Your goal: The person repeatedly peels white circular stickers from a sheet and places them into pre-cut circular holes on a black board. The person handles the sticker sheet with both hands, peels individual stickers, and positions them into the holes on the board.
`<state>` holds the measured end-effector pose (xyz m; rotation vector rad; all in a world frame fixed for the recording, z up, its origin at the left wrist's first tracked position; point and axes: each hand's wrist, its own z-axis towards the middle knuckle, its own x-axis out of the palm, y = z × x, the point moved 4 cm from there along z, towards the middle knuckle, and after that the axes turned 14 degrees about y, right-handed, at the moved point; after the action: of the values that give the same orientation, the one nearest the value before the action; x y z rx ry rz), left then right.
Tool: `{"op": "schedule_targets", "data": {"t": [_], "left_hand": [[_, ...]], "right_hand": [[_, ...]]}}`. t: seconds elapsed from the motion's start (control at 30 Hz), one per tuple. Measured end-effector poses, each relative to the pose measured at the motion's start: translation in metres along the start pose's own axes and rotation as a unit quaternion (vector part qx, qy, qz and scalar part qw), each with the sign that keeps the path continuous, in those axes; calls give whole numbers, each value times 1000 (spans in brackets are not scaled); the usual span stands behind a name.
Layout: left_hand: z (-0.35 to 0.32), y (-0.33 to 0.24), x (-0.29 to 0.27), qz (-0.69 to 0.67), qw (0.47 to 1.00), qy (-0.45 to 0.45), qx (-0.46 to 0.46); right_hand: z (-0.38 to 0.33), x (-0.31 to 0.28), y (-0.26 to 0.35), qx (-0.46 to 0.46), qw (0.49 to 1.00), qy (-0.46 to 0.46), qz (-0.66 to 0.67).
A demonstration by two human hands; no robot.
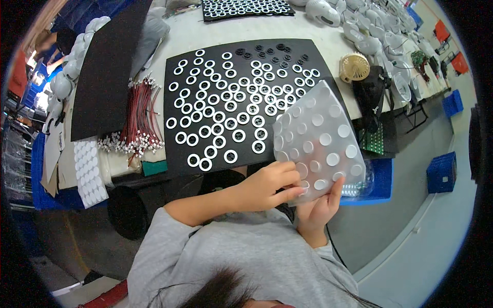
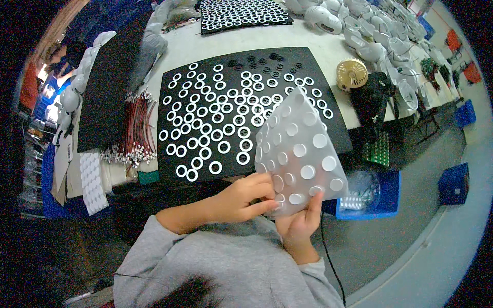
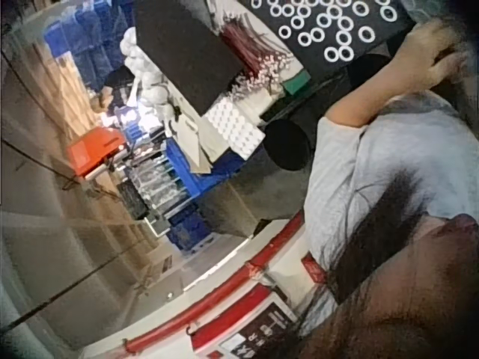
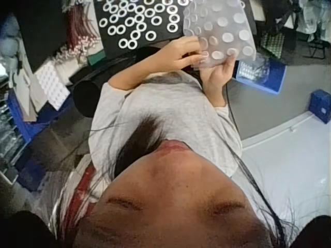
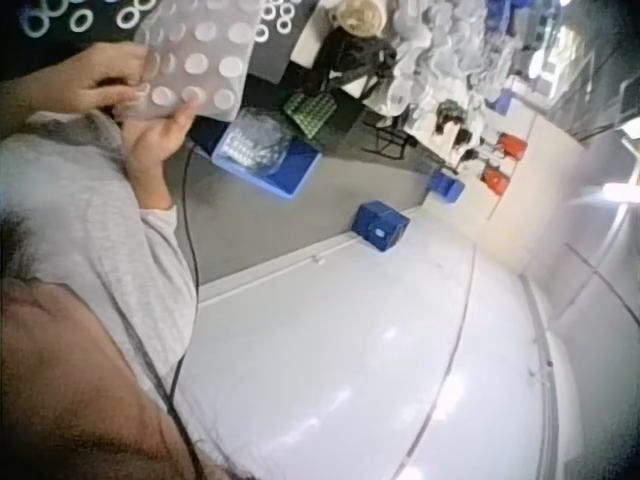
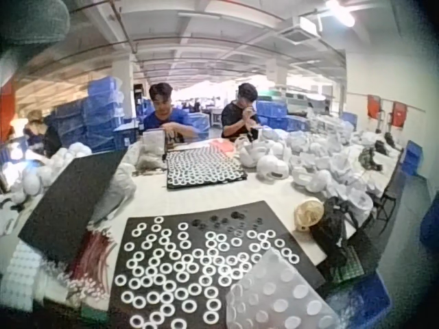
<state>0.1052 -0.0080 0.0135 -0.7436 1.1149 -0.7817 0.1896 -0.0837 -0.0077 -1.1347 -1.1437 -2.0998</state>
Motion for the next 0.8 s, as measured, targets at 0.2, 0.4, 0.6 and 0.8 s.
{"op": "schedule_targets", "data": {"t": [0.2, 0.4, 0.6, 0.8], "left_hand": [[3, -10, -28, 63, 997, 31, -37], [21, -5, 5, 112, 991, 79, -11], [19, -10, 5, 172, 983, 66, 20], [23, -13, -31, 48, 995, 91, -15]], "right_hand": [[4, -4, 17, -39, 999, 7, -4], [-3, -7, 7, -31, 999, 39, -16], [-3, -11, 10, -38, 999, 7, -25], [5, -13, 18, -56, 998, -4, 29]]}}
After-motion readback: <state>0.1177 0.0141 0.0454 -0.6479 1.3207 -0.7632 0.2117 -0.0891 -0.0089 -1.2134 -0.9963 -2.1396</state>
